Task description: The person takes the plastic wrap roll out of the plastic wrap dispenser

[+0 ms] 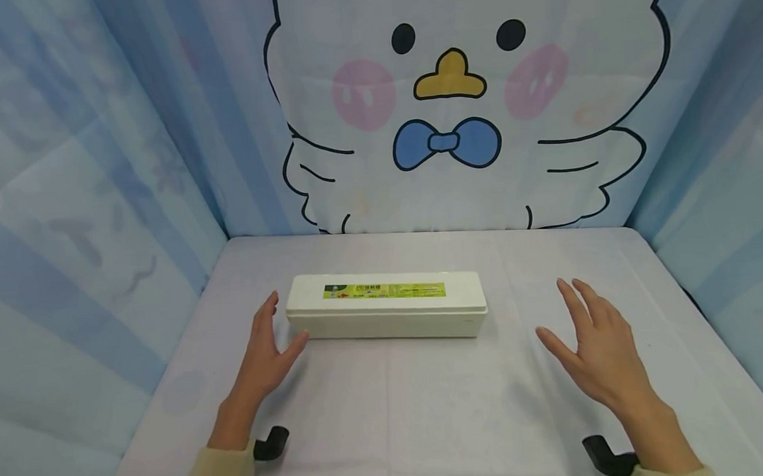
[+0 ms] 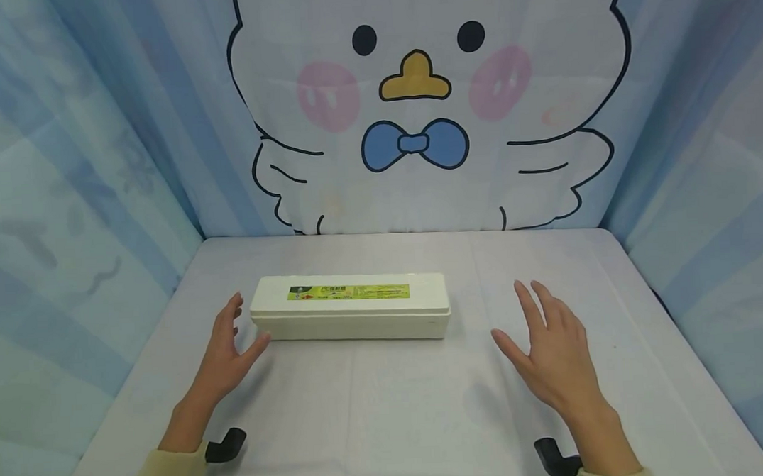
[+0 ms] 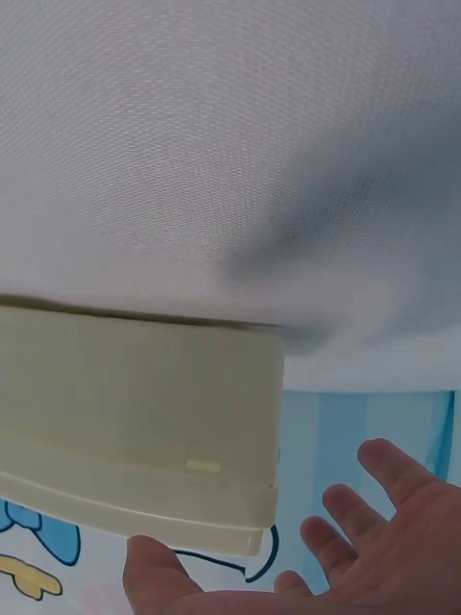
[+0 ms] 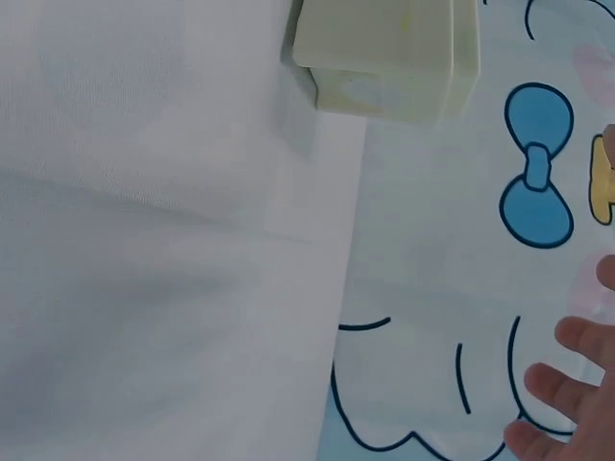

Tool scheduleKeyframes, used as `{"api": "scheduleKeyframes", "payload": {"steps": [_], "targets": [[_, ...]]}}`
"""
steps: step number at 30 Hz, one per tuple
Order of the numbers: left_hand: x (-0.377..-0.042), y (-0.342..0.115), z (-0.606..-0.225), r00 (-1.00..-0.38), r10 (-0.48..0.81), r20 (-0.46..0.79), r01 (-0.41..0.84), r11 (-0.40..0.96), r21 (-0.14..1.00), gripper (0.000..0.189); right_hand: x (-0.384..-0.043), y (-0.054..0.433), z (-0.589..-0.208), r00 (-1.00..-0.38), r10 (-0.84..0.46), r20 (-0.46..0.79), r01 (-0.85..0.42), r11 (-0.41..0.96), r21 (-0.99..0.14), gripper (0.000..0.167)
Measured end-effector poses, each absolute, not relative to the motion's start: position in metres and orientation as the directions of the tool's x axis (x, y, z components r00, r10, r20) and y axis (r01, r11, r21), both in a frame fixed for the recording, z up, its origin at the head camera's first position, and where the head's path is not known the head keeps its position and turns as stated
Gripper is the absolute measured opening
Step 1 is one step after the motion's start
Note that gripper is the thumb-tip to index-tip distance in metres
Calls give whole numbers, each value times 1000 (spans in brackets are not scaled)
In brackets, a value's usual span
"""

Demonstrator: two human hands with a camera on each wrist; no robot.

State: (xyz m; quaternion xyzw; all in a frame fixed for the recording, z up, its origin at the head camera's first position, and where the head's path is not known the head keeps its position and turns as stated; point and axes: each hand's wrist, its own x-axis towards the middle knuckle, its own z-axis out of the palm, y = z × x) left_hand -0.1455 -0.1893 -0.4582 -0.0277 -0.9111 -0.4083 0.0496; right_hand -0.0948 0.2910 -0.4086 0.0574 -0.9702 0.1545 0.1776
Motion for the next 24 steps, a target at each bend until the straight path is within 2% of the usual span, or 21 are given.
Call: {"api": "scheduleKeyframes", "payload": {"steps": [24], "targets": [[-155, -180, -471, -997, -24, 72, 43, 601, 798, 100, -120, 258, -402, -946, -119, 301, -218, 922, -321, 86]]}}
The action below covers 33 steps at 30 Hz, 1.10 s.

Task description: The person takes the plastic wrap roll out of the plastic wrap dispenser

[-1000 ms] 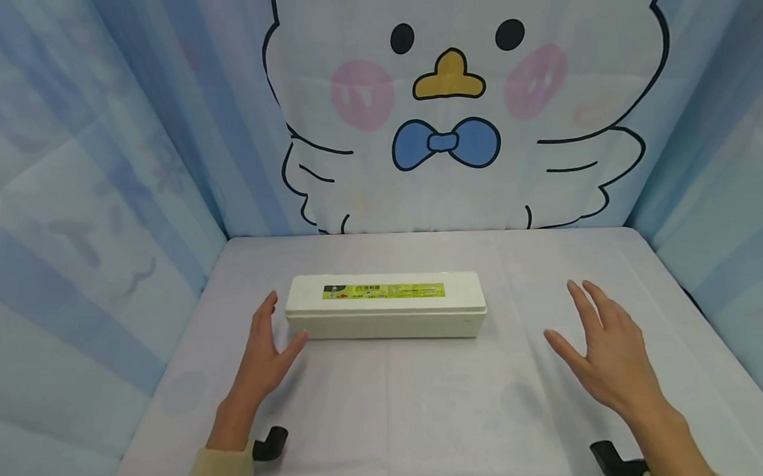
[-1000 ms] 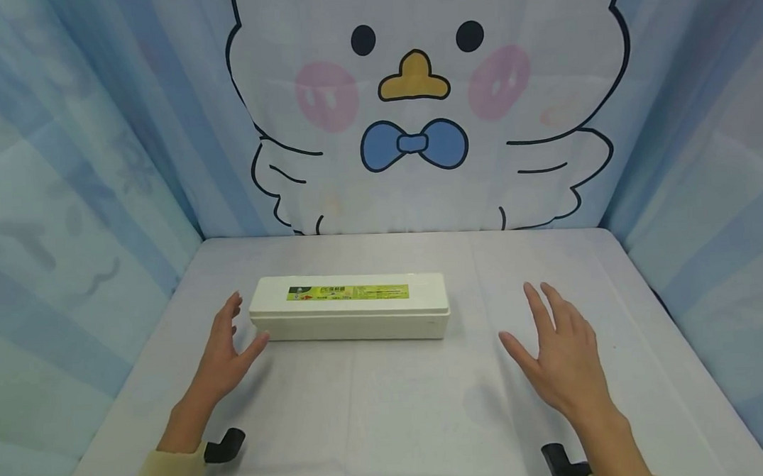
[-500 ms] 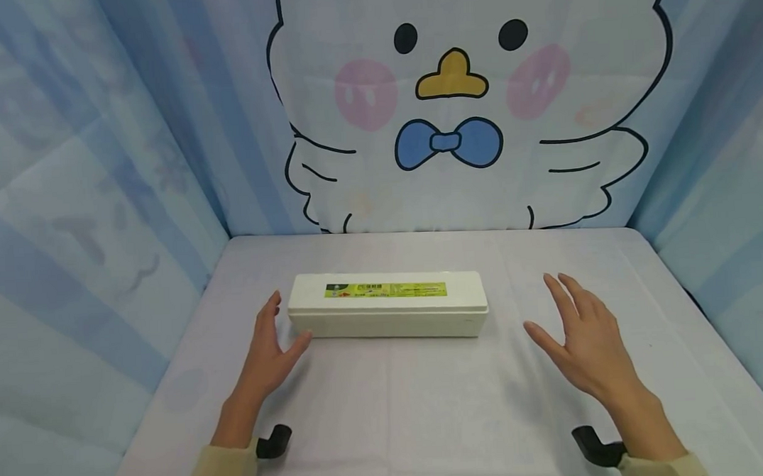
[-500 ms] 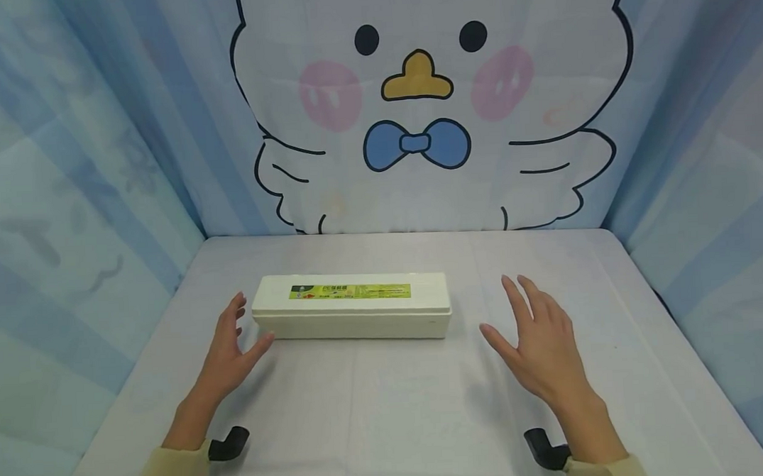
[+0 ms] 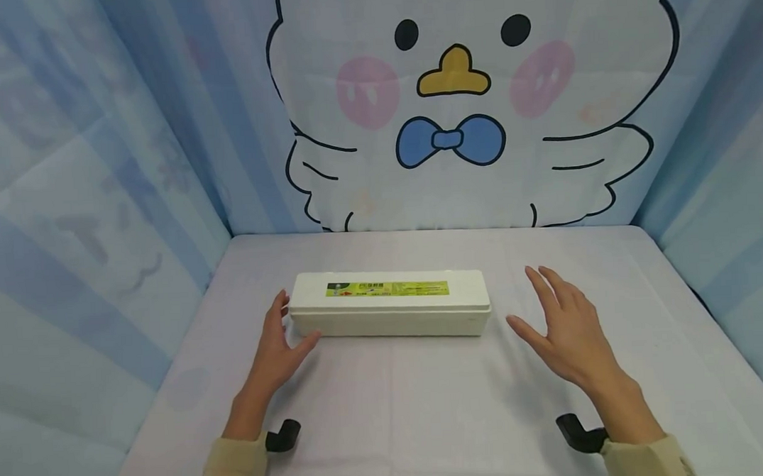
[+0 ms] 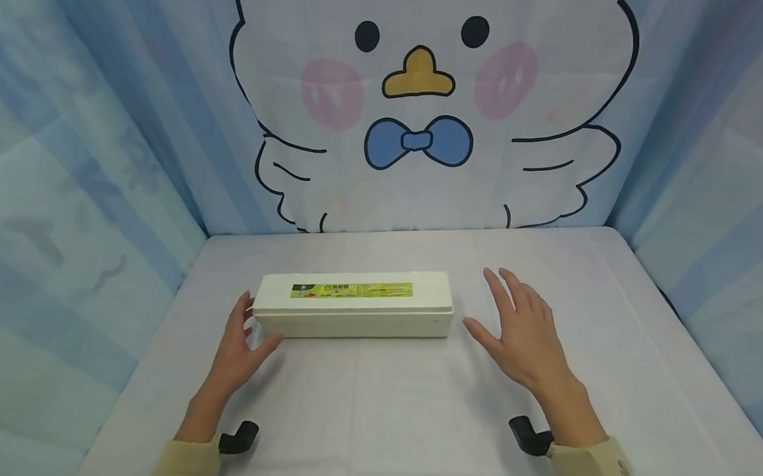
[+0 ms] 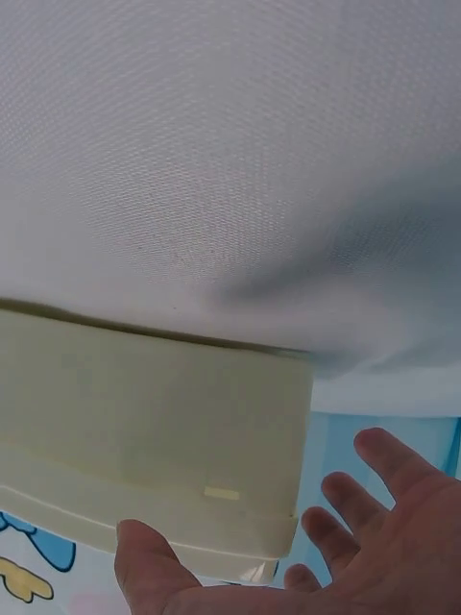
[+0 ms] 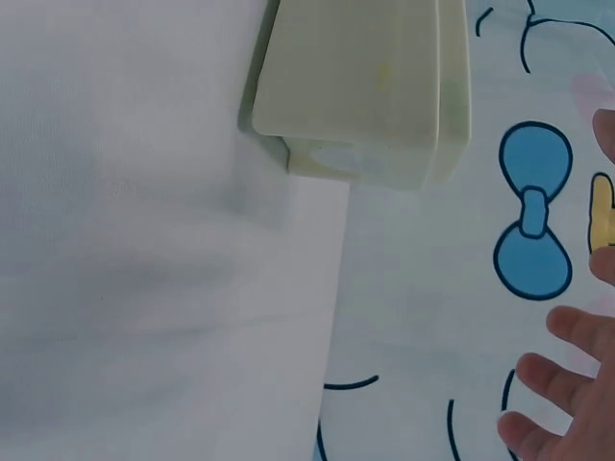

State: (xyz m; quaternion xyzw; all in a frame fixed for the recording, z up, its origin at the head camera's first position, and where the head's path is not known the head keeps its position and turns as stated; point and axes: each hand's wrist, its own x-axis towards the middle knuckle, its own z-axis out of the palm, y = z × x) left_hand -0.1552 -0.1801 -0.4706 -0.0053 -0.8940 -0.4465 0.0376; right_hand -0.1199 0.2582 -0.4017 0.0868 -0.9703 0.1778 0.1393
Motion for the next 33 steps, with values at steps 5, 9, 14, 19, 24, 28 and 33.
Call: {"api": "scheduleKeyframes", "payload": {"steps": [5, 9, 14, 19, 24, 28, 33], "targets": [[-158, -177, -473, -996, -23, 90, 59, 593, 803, 100, -123, 253, -400, -944, -126, 304, -227, 918, -326, 85], [-162, -175, -474, -995, -13, 95, 71, 566, 821, 100, -126, 250, -398, -944, -133, 303, -233, 918, -322, 85], [-165, -174, -475, -995, -6, 98, 79, 541, 837, 100, -131, 244, -400, -944, -148, 296, -244, 915, -322, 86], [-167, -174, -476, -995, -13, 100, 78, 533, 842, 99, -137, 236, -403, -940, -173, 294, -266, 911, -314, 86], [-169, -173, -477, -993, -8, 121, 99, 520, 848, 100, -143, 231, -405, -932, -202, 302, -295, 905, -307, 86], [-171, -172, -480, -991, -9, 136, 113, 503, 857, 101, -147, 227, -407, -928, -223, 300, -318, 893, -318, 86], [-172, -170, -480, -989, -15, 146, 119, 504, 856, 102, -151, 219, -405, -929, -235, 285, -327, 884, -334, 85]]}}
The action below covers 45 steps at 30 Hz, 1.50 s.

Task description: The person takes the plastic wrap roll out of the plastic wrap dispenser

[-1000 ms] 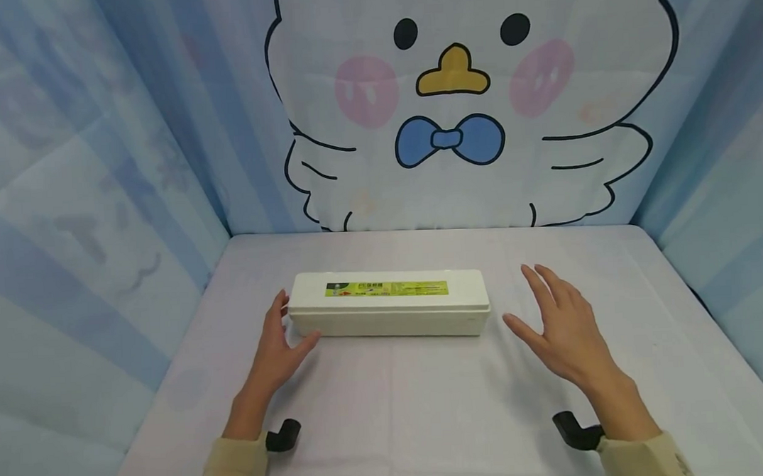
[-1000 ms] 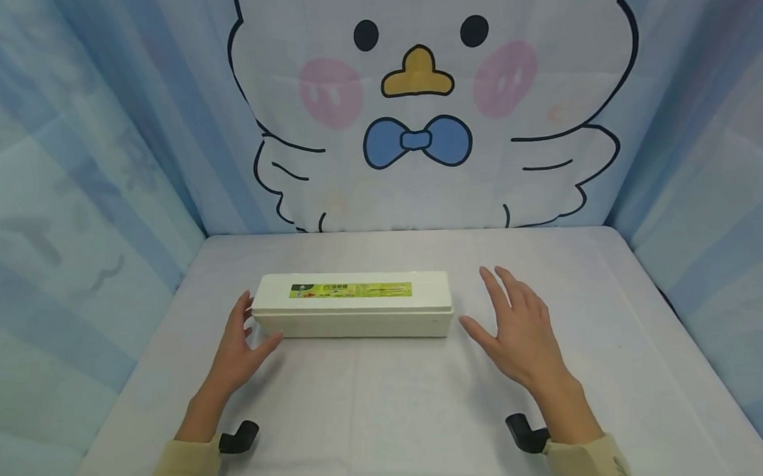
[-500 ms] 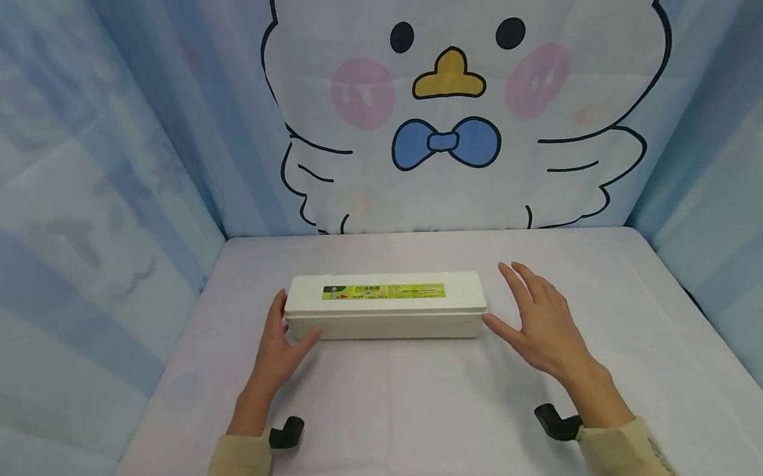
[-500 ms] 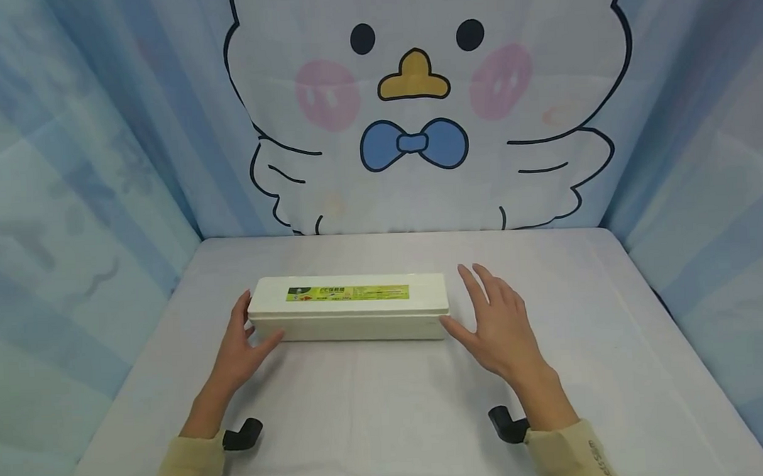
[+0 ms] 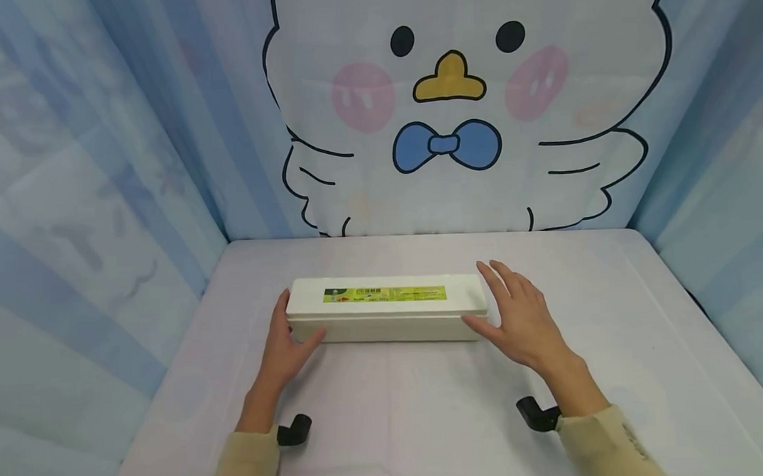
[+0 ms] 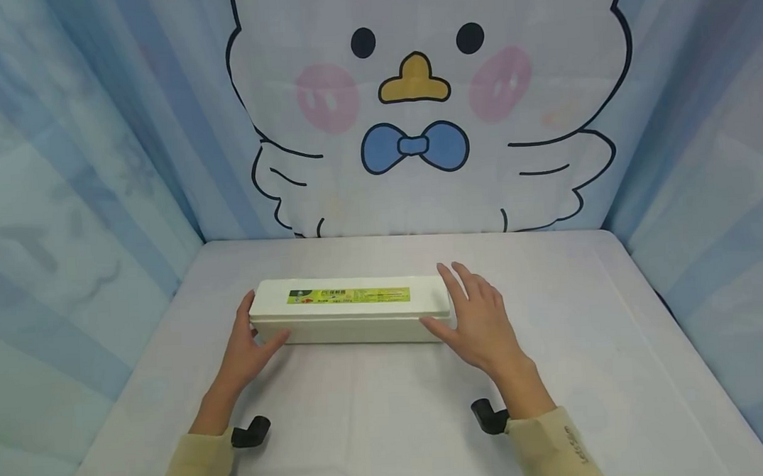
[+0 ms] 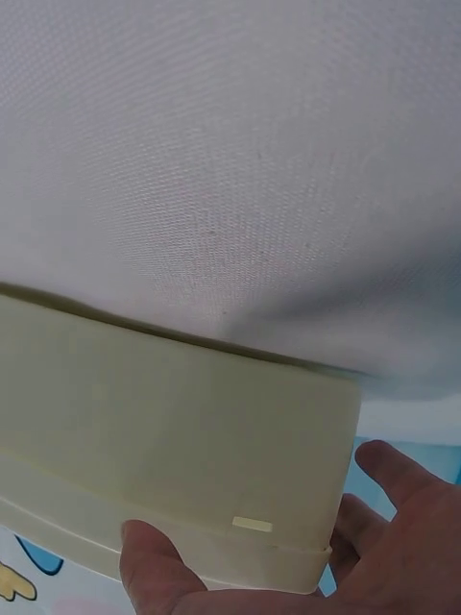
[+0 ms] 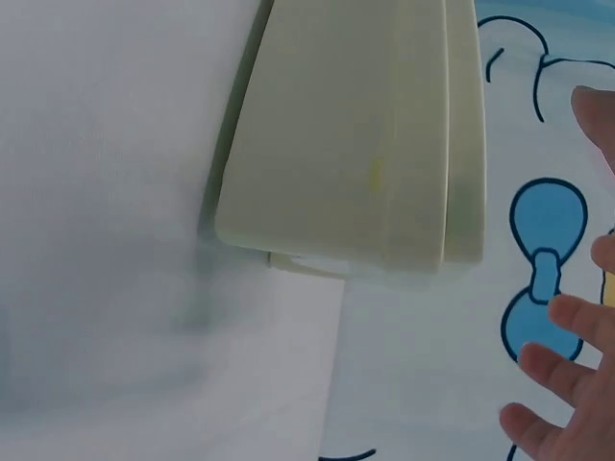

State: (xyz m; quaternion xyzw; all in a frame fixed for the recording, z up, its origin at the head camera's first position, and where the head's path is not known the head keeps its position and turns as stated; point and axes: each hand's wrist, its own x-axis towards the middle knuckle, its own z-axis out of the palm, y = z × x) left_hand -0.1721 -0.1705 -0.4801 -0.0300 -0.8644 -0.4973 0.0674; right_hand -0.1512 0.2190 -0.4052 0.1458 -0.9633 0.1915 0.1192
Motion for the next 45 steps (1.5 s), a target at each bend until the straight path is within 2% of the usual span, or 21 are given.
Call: {"api": "scheduleKeyframes", "payload": {"steps": [9, 25, 45], "targets": [[-174, -169, -477, -991, -44, 123, 82, 522, 849, 103, -158, 207, -402, -932, -240, 271, -325, 883, -337, 85], [-184, -172, -477, -996, -39, 83, 56, 461, 886, 110, -175, 184, -398, -936, -285, 208, -339, 888, -310, 89], [-179, -170, -480, -998, -50, 37, 15, 386, 922, 111, -187, 162, -404, -902, -399, 162, -428, 873, -233, 94]]}}
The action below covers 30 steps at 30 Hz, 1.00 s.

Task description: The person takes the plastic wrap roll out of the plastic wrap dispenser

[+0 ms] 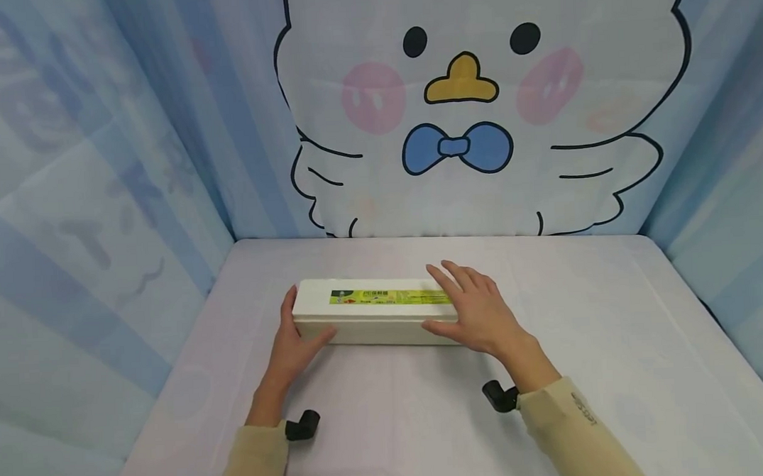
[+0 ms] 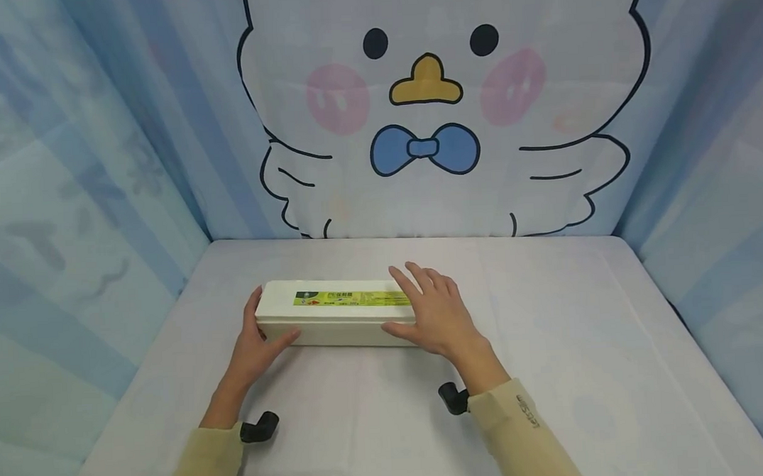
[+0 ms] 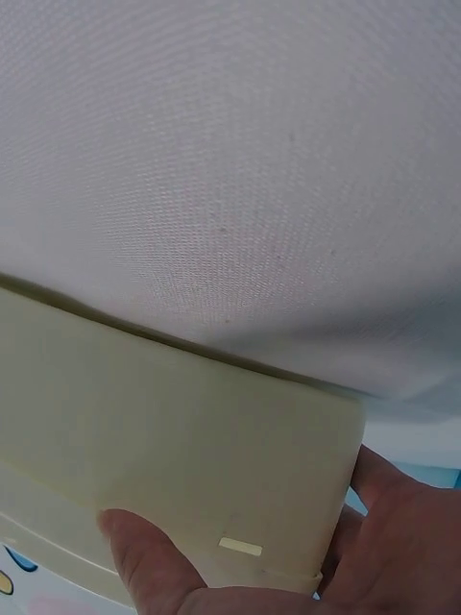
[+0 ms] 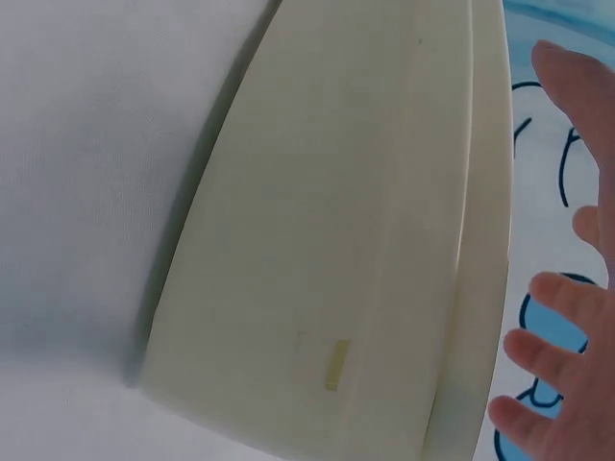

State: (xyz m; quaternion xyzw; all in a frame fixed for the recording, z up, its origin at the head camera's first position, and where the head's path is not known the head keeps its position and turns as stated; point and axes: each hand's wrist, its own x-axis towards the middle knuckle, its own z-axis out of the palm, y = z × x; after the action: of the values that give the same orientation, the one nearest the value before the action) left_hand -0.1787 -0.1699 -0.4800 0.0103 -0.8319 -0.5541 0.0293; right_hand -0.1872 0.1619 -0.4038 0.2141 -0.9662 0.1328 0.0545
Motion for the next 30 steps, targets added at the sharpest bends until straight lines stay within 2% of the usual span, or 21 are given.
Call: {"api": "scheduleKeyframes", "payload": {"steps": [30], "targets": [[-179, -172, -481, -996, -48, 72, 46, 409, 911, 104, -207, 148, -415, -873, -486, 18, -485, 866, -118, 90]]}}
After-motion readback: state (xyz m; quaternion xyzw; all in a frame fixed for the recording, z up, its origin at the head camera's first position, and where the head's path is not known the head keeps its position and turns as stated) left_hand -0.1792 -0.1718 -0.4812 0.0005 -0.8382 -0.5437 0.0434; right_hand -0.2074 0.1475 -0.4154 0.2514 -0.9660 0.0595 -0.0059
